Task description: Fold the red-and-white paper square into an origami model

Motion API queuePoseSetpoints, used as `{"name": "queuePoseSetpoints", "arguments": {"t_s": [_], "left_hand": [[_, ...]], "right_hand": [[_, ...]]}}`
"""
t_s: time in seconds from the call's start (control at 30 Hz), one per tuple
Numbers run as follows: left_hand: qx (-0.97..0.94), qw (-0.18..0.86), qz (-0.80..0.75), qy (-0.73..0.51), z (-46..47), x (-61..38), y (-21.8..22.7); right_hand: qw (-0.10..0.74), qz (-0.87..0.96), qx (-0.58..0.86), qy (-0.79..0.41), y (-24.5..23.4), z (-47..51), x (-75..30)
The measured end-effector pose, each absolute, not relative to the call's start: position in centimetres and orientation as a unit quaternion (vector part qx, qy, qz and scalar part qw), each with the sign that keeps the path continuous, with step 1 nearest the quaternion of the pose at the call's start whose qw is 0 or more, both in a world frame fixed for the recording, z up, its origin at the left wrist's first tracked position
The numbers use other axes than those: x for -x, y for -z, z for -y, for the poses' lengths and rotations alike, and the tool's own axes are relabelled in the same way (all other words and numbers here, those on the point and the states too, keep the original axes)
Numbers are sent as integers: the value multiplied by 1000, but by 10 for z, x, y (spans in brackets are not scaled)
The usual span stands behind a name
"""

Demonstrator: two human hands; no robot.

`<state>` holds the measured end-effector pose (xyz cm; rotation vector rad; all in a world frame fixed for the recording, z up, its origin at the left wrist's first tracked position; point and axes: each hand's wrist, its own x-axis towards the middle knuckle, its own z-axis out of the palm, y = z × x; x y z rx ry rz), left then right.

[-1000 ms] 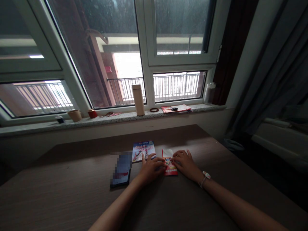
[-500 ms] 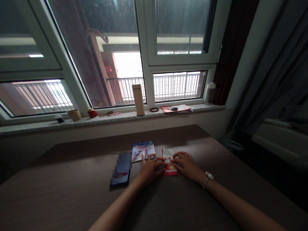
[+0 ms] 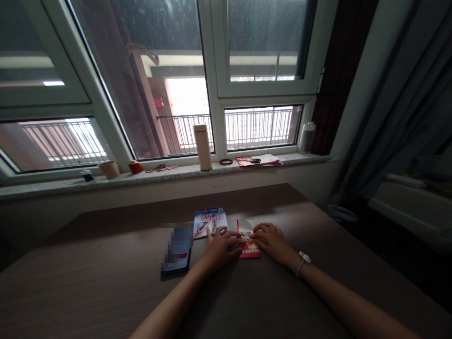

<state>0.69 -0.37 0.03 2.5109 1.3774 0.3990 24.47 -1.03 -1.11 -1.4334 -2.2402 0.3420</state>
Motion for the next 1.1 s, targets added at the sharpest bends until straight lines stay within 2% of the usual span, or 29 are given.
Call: {"name": "queuePoseSetpoints", "arguments": {"t_s": [0.63, 0.9, 1.1], "left_hand": [[-859, 146, -474, -130, 2, -5, 1], [-856, 150, -479, -123, 3, -6, -2], [-857, 131, -483, -126, 5, -8, -1]], "right_hand": [[93, 831, 495, -236, -10, 5, -265], [101, 838, 478, -243, -6, 5, -270], [146, 823, 491, -247, 2, 6, -270]]}}
